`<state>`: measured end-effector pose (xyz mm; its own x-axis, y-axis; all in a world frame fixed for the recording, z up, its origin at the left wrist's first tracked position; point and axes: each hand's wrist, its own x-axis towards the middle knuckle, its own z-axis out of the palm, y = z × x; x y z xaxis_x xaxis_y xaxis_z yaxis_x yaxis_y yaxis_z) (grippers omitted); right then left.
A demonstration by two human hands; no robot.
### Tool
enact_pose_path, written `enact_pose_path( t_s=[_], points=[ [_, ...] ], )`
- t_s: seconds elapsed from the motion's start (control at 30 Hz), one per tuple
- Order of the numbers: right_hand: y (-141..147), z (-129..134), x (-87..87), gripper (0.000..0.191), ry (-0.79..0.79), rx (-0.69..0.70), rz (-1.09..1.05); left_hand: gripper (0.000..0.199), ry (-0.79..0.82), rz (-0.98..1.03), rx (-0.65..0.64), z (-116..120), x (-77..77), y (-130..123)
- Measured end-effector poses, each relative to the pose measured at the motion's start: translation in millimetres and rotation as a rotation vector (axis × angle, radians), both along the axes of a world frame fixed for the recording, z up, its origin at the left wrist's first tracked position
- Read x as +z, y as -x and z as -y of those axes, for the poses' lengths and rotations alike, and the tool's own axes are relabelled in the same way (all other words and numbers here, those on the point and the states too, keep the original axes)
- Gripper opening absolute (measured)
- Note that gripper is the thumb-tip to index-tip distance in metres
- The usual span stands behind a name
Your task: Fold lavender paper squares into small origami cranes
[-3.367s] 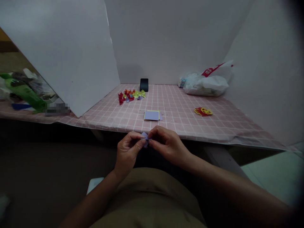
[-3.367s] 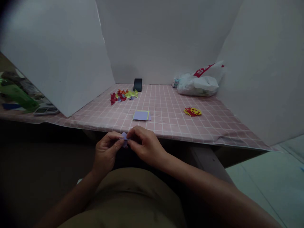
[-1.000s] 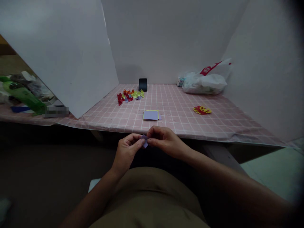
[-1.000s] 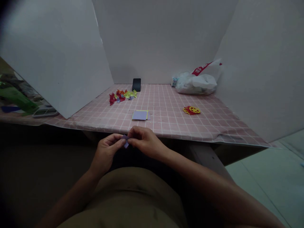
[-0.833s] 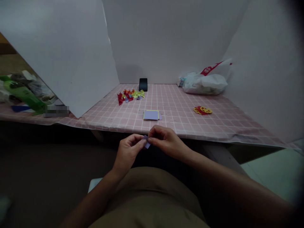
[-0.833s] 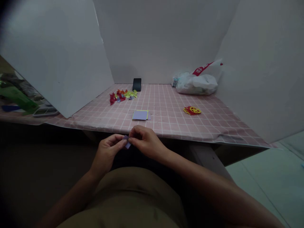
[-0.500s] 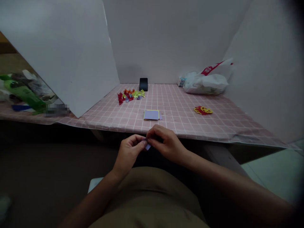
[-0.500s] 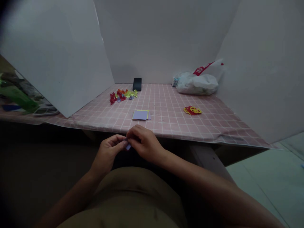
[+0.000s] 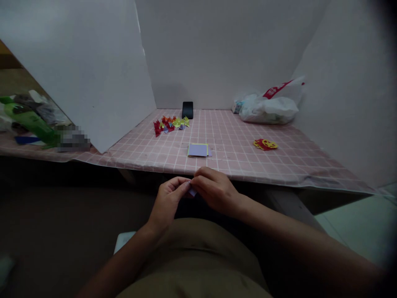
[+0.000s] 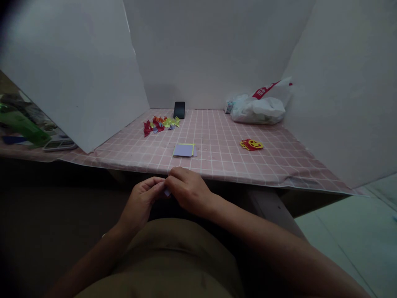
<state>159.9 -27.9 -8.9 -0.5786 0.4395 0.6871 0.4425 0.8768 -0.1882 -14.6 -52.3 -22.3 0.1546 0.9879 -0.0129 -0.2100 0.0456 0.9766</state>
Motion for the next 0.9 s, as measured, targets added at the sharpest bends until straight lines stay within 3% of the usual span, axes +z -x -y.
enact_pose_path(
  t_s=[0.13,0.23,0.47,0.73,0.9],
  points=[
    [-0.6,0.9,1.8,0.026,-0.11,-0.019,0.03,0.02,-0.037,0.025,0.003,0.6,-1.6,-0.2],
    [-0.6,1.8,3.4,0.027,-0.064,-0.001,0.007,0.021,-0.057,0.024,0.009,0.0,-2.5,0.0],
    [-1.4,0.7,12.6,0.013,0.324,0.117,-0.252,0.016,-0.043,0.03,0.034,0.1,-4.7,1.6],
    [-3.2,1.3,20.9,0.017,0.882,0.07,-0.485,0.016,-0.12,-0.043,0.13,1.6,-2.7,4.7],
    [-2.0,0.3,19.3,0.019,1.057,0.084,-0.548,0.015,-0.138,-0.095,0.16,2.4,-1.4,4.8]
  ],
)
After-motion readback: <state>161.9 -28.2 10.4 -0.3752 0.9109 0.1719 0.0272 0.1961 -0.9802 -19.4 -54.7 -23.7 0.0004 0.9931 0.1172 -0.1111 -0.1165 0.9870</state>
